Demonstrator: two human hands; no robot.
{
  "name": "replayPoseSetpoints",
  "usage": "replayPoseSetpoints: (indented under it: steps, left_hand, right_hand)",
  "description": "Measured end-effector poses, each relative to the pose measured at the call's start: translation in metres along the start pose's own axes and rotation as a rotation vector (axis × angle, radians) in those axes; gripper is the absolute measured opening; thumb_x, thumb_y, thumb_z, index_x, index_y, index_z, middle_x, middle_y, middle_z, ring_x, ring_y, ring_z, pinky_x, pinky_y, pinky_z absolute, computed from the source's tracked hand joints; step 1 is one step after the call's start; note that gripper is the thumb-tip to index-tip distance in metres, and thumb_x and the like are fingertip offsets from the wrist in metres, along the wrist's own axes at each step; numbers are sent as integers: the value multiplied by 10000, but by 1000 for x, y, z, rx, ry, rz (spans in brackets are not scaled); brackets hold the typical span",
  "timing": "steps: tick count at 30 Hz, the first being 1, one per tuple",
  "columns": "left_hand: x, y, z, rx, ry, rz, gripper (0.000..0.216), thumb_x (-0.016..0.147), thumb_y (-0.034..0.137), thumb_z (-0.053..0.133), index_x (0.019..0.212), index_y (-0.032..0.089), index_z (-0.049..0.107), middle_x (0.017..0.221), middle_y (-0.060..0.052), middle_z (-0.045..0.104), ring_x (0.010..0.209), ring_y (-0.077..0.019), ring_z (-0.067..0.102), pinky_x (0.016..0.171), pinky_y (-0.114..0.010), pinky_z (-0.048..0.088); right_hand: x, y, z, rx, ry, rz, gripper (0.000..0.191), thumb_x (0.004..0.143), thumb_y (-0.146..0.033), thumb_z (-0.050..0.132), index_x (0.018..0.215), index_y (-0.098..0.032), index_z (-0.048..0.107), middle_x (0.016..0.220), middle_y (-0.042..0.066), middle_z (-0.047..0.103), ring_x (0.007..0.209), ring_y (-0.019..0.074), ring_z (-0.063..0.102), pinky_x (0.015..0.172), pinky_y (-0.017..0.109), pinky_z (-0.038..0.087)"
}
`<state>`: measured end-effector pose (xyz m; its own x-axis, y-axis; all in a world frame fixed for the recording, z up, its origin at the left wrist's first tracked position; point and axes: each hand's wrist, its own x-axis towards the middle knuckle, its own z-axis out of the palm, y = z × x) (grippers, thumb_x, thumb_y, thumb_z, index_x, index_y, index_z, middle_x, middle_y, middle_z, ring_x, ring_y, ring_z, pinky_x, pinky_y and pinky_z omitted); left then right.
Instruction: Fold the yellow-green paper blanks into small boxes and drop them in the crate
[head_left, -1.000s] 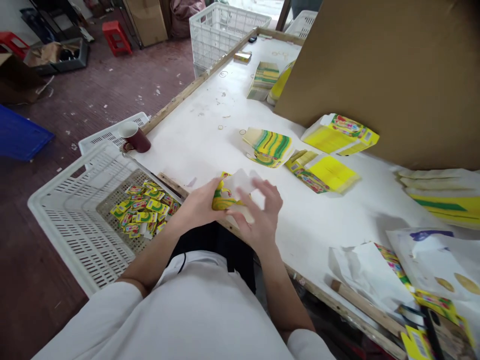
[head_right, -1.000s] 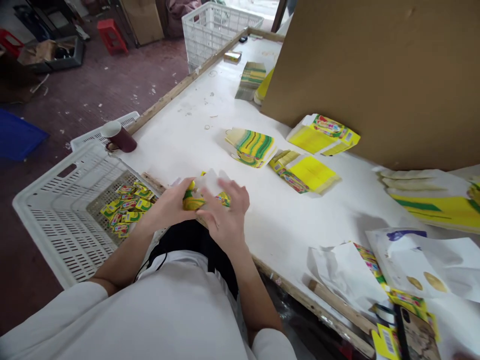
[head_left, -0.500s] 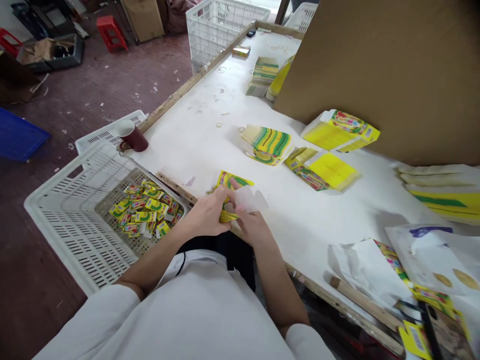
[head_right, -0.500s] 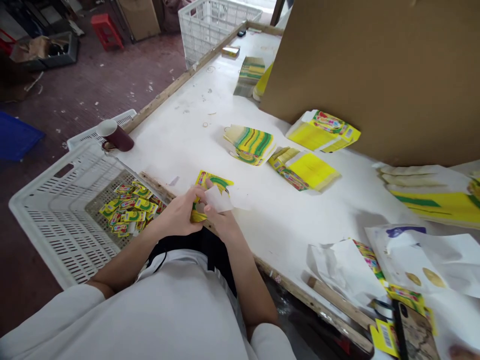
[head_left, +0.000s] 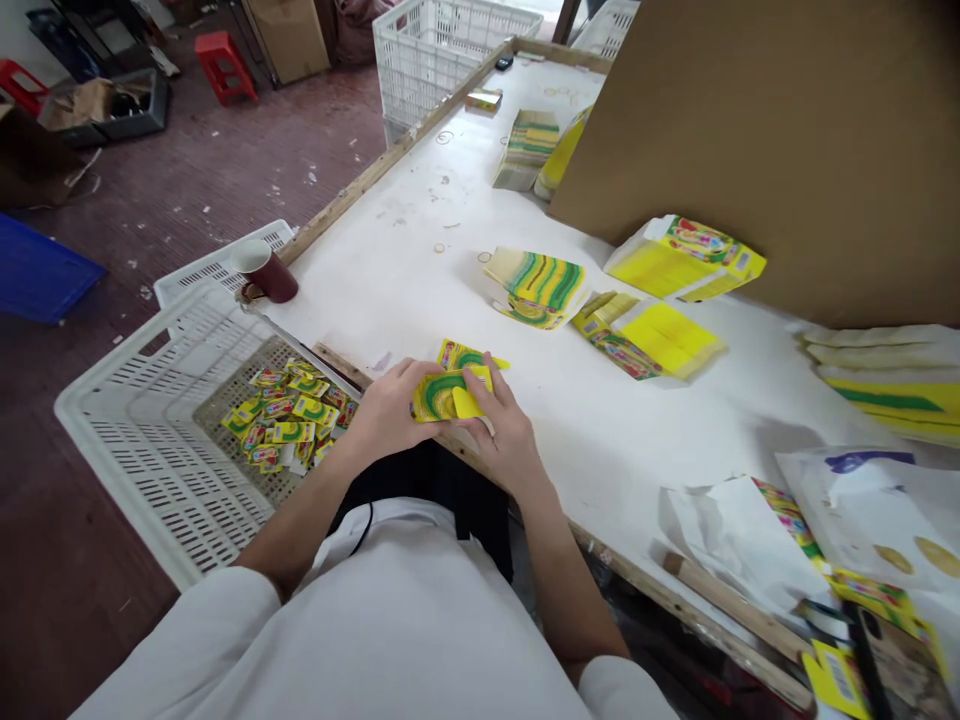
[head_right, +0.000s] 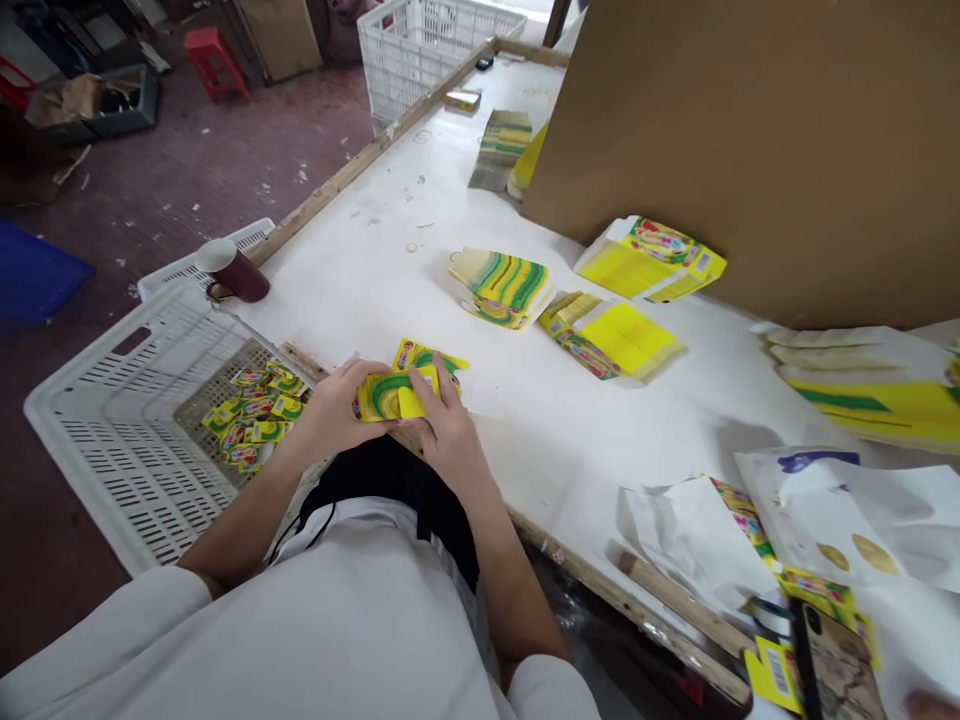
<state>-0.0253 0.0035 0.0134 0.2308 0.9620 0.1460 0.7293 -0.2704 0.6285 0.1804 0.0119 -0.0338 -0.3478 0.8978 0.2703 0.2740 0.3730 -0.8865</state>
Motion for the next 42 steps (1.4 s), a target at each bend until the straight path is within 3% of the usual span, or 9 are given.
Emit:
replayPoseSetpoints:
  steps: [5, 9, 11, 15, 19, 21, 26, 35, 42]
  left_hand:
    - [4, -2, -11, 13, -17, 23, 533, 665, 334, 823, 1132, 227, 590, 1057, -64, 683, 975, -262, 644, 854, -372, 490]
    - [4, 3, -6, 58, 43, 32, 514, 700, 324, 802, 1152, 222, 578, 1080, -72, 669, 1007, -265, 637, 887, -379, 490]
    - [0, 1, -10, 58, 51, 5, 503, 720, 341, 789, 1159, 227, 572, 1090, -68, 660, 1021, -257, 635, 887, -367, 497]
    - [-24, -25, -47, 228, 32, -201, 546, 716, 426, 790, 1176, 218, 581, 1142, -94, 667, 1062, -303, 628, 922, -416, 495]
    - [-53, -63, -88, 619, 58, -501, 698, 707, 542, 769, 1266, 176, 567, 1322, -206, 592, 1237, -470, 510, 1009, -626, 396]
    - [-61, -72, -93, 618, 71, -540, 722, 756, 581, 710, 1313, 152, 544, 1351, -228, 574, 1259, -464, 504, 1019, -624, 396]
    - [-48, -61, -61, 238, 70, -368, 546, 842, 544, 636, 1261, 197, 597, 1261, -116, 675, 1194, -301, 608, 1039, -454, 454]
    - [-17, -25, -14, -134, 31, -199, 399, 825, 416, 704, 1165, 216, 641, 1162, -87, 724, 1114, -260, 664, 1006, -430, 482]
    - [-10, -18, 27, -688, 356, -334, 812, 649, 436, 852, 1334, 226, 471, 1273, -126, 604, 1209, -258, 600, 981, -405, 516]
  right_hand:
    - [3, -3, -13, 7, -106, -30, 333, 877, -342, 691, 1208, -322, 708, 1509, 76, 517, 1372, 274, 520, 1127, 499, 447]
    - [7, -4, 7, 64, 113, 14, 215, 830, -343, 741, 1040, -308, 774, 1427, 75, 590, 1274, 267, 602, 1079, 480, 493]
    - [8, -5, 17, 93, 162, 36, 305, 823, -378, 746, 1117, -295, 740, 1412, 93, 593, 1269, 272, 596, 1052, 474, 511]
    - [9, 3, 17, -24, 213, 66, 710, 791, -442, 767, 1422, -265, 494, 1399, 135, 579, 1235, 289, 592, 1037, 486, 499]
    - [10, 24, 5, -416, 188, 150, 454, 863, -356, 681, 1284, -205, 605, 1173, 145, 687, 1111, 326, 610, 1012, 577, 451]
    - [9, 31, 4, -462, 142, 167, 342, 898, -293, 613, 1225, -194, 633, 1025, 120, 700, 993, 306, 628, 944, 554, 483]
    - [3, 31, 3, -473, 245, 140, 513, 850, -292, 651, 1340, -199, 532, 1173, 142, 625, 1096, 309, 571, 945, 504, 467]
    - [-1, 23, -7, -552, 207, 175, 374, 804, -151, 616, 1174, -182, 573, 994, 96, 688, 961, 288, 608, 879, 460, 453]
    - [2, 4, 1, -241, 278, 164, 325, 777, -191, 682, 1062, -233, 529, 874, 20, 664, 826, 228, 645, 816, 426, 521]
